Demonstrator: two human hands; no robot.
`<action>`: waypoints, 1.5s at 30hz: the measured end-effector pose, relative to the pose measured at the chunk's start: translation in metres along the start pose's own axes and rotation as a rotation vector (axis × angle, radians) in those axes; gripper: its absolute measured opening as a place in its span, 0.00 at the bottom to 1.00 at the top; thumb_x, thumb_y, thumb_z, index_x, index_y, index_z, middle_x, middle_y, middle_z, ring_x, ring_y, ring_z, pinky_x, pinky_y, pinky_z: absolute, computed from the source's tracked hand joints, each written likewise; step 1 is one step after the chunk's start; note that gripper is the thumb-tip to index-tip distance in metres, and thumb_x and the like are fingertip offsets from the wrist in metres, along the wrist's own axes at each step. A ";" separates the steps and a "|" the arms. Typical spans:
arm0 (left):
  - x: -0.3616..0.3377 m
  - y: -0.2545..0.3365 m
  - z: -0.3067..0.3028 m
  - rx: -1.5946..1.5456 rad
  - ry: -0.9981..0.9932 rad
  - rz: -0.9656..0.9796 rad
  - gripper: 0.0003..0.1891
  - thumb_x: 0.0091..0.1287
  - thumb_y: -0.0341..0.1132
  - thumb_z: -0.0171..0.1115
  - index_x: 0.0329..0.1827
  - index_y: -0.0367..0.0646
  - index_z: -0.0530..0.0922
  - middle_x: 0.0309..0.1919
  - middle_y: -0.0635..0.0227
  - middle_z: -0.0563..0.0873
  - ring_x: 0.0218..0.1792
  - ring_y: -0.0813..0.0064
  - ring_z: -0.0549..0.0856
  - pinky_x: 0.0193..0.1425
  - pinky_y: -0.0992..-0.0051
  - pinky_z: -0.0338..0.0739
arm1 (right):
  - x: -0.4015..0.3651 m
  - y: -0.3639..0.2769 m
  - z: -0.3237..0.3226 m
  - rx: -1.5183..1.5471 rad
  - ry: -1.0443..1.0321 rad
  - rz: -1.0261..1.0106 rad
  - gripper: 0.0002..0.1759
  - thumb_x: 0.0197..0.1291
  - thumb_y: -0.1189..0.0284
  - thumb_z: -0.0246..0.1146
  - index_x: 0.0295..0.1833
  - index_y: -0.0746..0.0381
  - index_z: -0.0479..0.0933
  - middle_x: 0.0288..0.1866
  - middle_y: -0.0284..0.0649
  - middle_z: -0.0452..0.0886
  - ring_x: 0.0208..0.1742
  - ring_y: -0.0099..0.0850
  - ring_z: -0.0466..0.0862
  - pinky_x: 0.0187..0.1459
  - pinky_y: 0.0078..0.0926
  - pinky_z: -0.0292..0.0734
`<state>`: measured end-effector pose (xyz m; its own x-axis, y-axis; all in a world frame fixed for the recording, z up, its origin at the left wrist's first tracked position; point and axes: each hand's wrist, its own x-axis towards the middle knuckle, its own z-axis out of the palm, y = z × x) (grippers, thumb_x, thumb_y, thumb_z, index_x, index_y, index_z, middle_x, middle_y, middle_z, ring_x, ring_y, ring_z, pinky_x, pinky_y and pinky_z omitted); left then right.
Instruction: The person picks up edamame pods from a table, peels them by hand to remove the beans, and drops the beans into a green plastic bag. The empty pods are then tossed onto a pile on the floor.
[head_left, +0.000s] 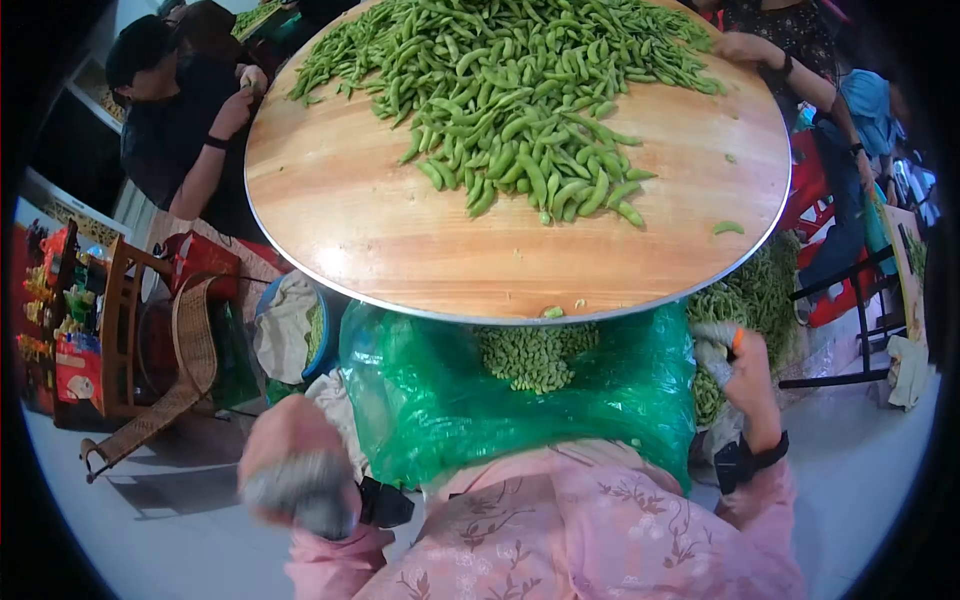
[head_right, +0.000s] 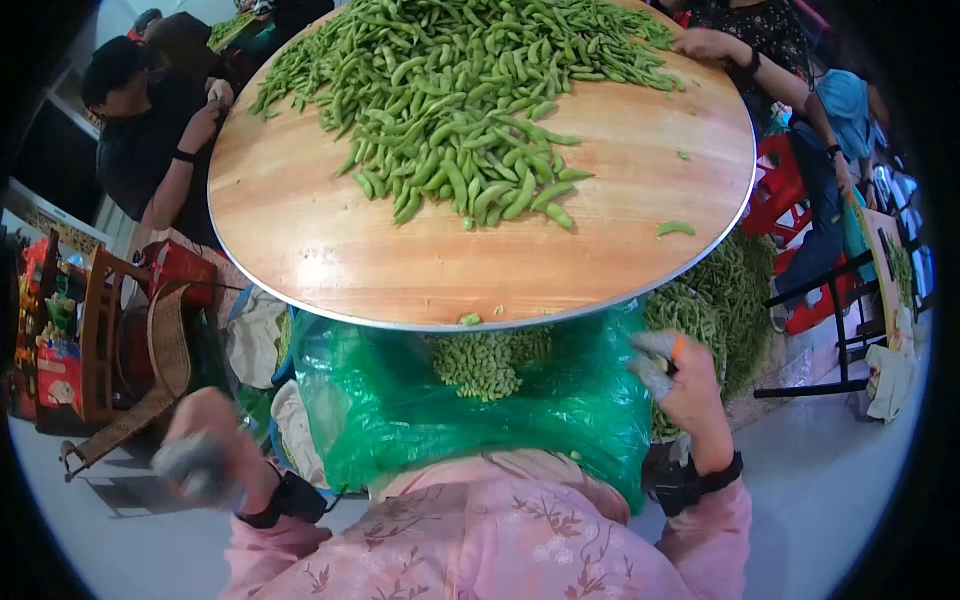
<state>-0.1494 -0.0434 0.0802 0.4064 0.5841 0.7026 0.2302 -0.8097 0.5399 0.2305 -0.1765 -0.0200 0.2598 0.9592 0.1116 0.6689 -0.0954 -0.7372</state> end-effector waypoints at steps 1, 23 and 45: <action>0.020 0.016 -0.012 -0.099 -0.211 0.133 0.11 0.56 0.39 0.50 0.25 0.41 0.72 0.21 0.70 0.75 0.21 0.79 0.73 0.22 0.78 0.63 | 0.014 -0.021 -0.001 -0.050 0.001 -0.058 0.15 0.46 0.73 0.63 0.42 0.65 0.76 0.27 0.41 0.76 0.27 0.30 0.76 0.31 0.22 0.70; -0.060 -0.042 0.083 0.251 -0.749 -0.212 0.27 0.48 0.45 0.64 0.50 0.40 0.72 0.41 0.57 0.75 0.43 0.57 0.74 0.46 0.65 0.67 | 0.081 -0.072 0.020 -0.304 -0.112 -0.322 0.24 0.40 0.59 0.68 0.41 0.64 0.76 0.27 0.46 0.78 0.29 0.42 0.78 0.31 0.33 0.72; -0.197 -0.100 -0.569 -0.228 0.178 -1.479 0.12 0.58 0.35 0.51 0.42 0.41 0.74 0.39 0.72 0.77 0.42 0.80 0.76 0.46 0.81 0.70 | -0.204 0.220 -0.438 0.628 0.860 0.612 0.18 0.54 0.76 0.54 0.52 0.65 0.67 0.40 0.42 0.74 0.43 0.33 0.74 0.40 0.29 0.73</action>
<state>-0.7552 -0.0451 0.1514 -0.1762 0.8552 -0.4874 0.1792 0.5148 0.8384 0.6296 -0.5095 0.0865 0.9469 0.2906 -0.1377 -0.1146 -0.0953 -0.9888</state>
